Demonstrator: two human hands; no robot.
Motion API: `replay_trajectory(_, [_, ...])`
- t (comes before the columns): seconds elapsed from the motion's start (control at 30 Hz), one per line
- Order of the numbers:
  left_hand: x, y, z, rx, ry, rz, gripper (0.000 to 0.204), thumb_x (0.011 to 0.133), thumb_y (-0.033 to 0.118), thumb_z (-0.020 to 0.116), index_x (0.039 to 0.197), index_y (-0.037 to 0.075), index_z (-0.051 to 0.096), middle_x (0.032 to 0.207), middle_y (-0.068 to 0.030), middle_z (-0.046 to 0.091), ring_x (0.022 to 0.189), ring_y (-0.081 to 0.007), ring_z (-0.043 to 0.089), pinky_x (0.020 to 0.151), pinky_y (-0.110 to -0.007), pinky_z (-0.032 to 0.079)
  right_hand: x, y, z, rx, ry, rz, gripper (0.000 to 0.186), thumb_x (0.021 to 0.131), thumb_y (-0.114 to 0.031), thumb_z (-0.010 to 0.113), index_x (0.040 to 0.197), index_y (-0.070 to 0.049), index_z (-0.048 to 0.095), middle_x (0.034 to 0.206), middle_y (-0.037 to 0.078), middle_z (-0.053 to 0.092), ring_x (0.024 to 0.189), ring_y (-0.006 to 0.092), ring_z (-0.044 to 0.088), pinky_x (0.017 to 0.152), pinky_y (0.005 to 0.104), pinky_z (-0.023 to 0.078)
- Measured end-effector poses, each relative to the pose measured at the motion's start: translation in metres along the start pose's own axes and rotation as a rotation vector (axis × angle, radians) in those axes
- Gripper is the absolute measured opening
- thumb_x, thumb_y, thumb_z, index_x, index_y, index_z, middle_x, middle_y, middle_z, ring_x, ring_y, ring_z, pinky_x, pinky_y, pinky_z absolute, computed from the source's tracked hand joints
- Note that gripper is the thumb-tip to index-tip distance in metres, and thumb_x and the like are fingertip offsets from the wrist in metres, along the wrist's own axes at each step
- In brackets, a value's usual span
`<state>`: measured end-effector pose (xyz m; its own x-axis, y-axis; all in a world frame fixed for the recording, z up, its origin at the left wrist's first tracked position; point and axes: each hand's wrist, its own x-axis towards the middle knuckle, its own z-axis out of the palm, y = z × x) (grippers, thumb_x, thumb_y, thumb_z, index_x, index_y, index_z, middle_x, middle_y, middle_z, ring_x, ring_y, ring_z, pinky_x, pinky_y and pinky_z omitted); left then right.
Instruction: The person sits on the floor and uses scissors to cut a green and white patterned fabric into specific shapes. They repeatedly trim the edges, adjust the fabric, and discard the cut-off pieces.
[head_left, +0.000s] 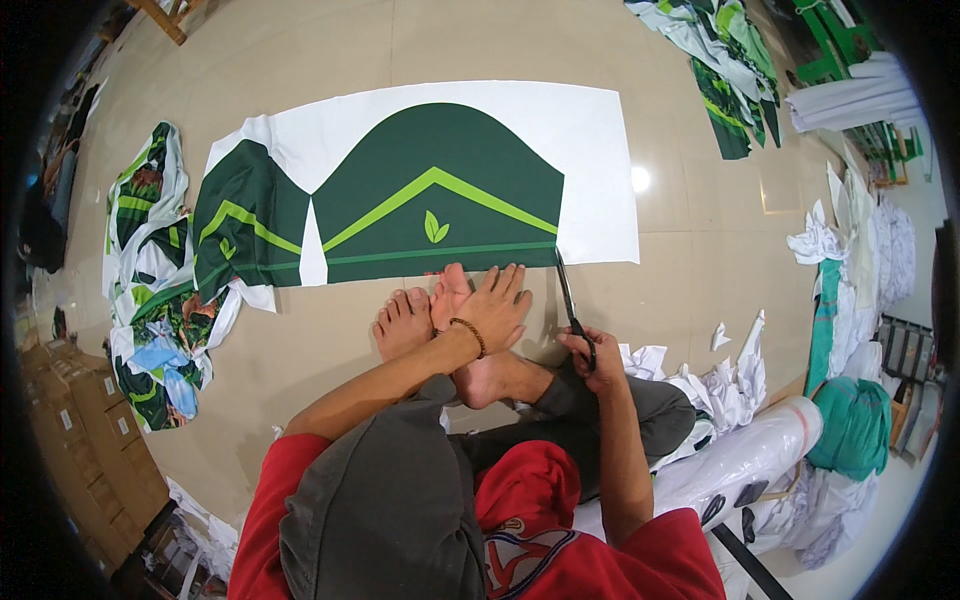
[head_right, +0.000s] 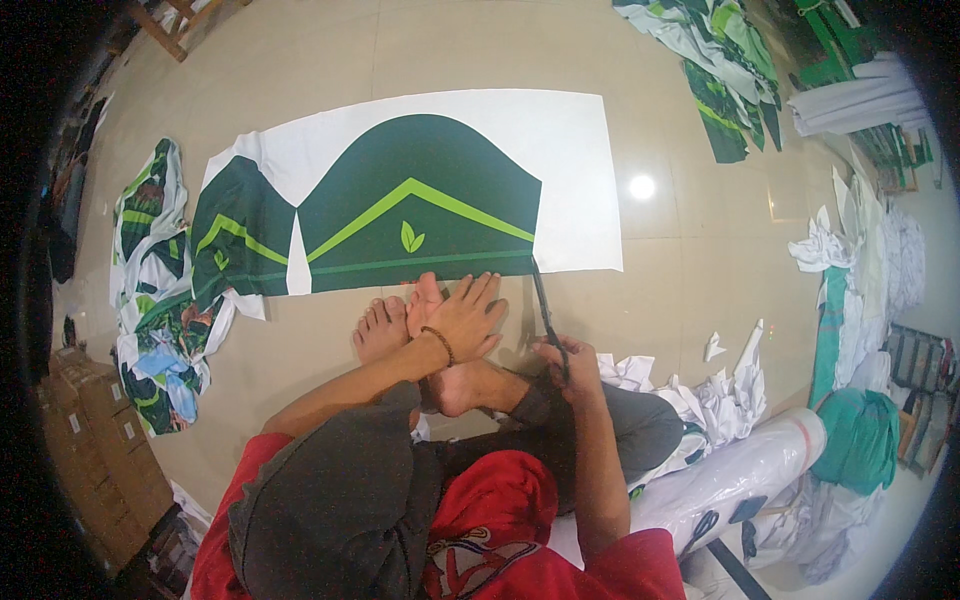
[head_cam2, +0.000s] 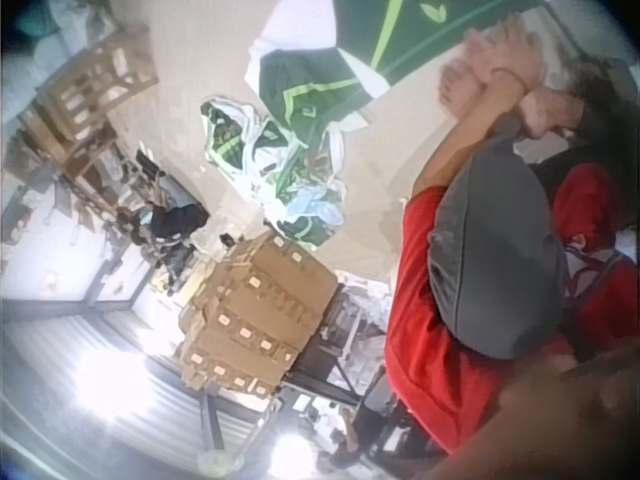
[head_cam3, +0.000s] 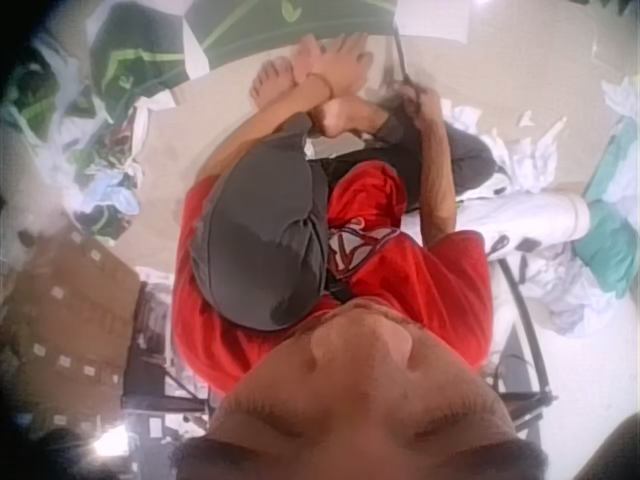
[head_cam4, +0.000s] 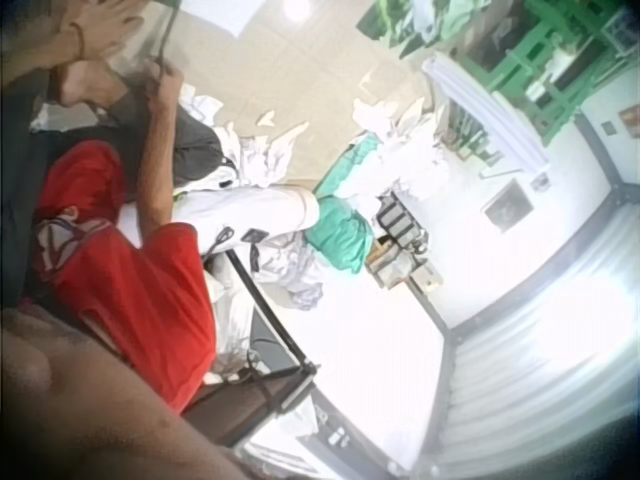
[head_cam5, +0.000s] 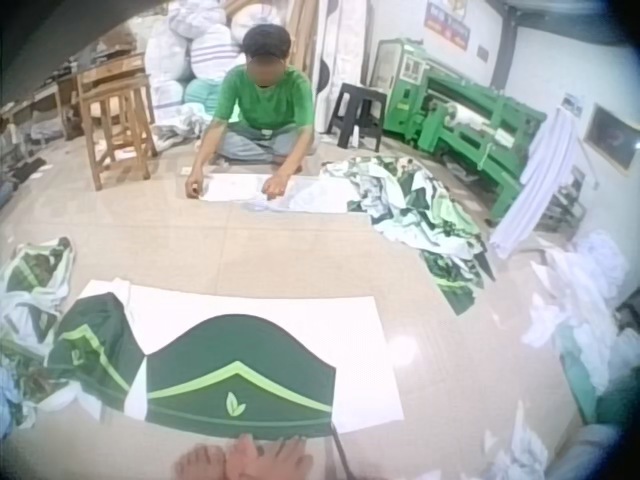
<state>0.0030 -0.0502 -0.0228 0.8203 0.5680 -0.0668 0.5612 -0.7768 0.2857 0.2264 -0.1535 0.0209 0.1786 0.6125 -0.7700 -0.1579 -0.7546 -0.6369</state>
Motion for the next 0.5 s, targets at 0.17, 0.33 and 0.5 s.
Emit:
replay_trajectory(0.17, [-0.001, 0.001, 0.0, -0.003, 0.008, 0.002, 0.056, 0.088, 0.043, 0.068, 0.124, 0.001, 0.06, 0.149, -0.0317, 0.046, 0.142, -0.0421, 0.041, 0.117, -0.054, 0.032, 0.003, 0.006, -0.005, -0.025, 0.03, 0.007, 0.02, 0.095, -0.019, 0.07, 0.107, -0.005, 0.078, 0.06, -0.008, 0.051, 0.044, 0.0044, 0.036, 0.041, 0.0241, 0.022])
replay_trajectory(0.33, [-0.001, 0.0, -0.001, 0.003, -0.001, 0.006, 0.055, 0.088, 0.043, 0.067, 0.124, 0.001, 0.061, 0.148, -0.0316, 0.046, 0.142, -0.0421, 0.041, 0.117, -0.054, 0.032, 0.003, 0.011, -0.001, -0.007, 0.086, 0.021, 0.02, 0.096, -0.02, 0.069, 0.104, -0.005, 0.078, 0.059, -0.007, 0.051, 0.044, 0.0055, 0.038, 0.041, 0.0249, 0.024])
replay_trajectory(0.5, [0.002, 0.002, -0.003, 0.0, 0.0, 0.015, 0.054, 0.088, 0.042, 0.067, 0.123, 0.001, 0.061, 0.149, -0.0315, 0.046, 0.142, -0.0421, 0.041, 0.117, -0.054, 0.032, 0.022, 0.029, -0.003, 0.183, 0.013, -0.006, 0.027, 0.101, -0.021, 0.059, 0.114, -0.003, 0.073, 0.075, -0.002, 0.065, 0.051, 0.0066, 0.046, 0.043, 0.0235, 0.03])
